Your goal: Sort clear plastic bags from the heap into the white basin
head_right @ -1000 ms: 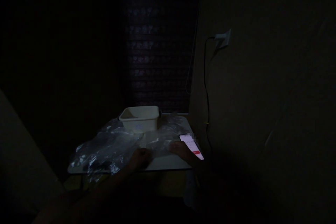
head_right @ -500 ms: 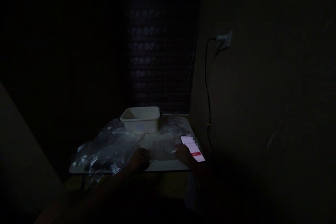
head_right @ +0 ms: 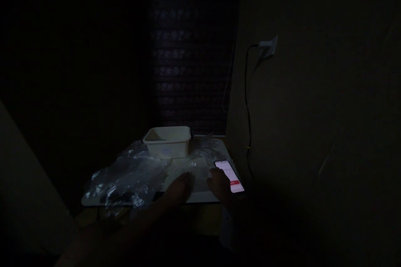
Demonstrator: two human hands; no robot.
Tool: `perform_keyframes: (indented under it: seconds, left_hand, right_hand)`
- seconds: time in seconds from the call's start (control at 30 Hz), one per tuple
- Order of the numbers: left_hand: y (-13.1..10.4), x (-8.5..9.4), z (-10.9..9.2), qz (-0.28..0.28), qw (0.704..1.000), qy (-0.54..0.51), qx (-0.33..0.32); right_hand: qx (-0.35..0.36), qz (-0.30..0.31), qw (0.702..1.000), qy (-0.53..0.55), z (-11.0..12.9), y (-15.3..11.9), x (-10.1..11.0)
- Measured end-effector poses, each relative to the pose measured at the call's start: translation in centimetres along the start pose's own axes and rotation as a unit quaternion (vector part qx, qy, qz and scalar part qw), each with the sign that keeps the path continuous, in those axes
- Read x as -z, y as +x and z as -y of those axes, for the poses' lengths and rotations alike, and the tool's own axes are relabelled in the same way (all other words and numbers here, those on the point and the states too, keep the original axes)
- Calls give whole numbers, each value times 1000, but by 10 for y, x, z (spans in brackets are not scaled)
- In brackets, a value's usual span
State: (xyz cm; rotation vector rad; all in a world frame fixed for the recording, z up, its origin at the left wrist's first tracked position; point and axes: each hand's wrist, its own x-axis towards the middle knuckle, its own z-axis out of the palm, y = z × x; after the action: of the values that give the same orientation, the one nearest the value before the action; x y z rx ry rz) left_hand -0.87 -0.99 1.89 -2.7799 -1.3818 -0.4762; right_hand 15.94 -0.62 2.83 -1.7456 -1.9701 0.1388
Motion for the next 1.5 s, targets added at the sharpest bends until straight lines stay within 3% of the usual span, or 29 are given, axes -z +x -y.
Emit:
perform_keyframes:
  seconds: [0.07,0.17,0.3,0.43,0.73,0.97,1.17,1.5]
  left_hand:
    - [5,-7,-2,-17,1000,21,6]
    - [8,-14,-6,-2,999,38,23]
    - [5,-17,-10,37,996,64,44]
    - [-2,-18,-7,43,991,93,90]
    - [-4,-9,1,30,975,120,184]
    - [4,-13,9,20,993,97,68]
    - [4,-20,11,33,987,110,109]
    - [2,-17,12,35,977,142,154]
  right_hand:
    - [76,-4,995,-60,7,-1,1]
    - [186,12,980,-67,16,-1,-9]
    - [244,51,965,-81,19,-3,-31]
    - [225,77,963,-125,12,-6,-40]
    - [148,69,973,-161,4,-4,-30]
    - [206,60,967,-140,14,7,-28]
    - [241,86,956,-144,8,7,-34]
    - [197,81,962,-171,2,9,-34]
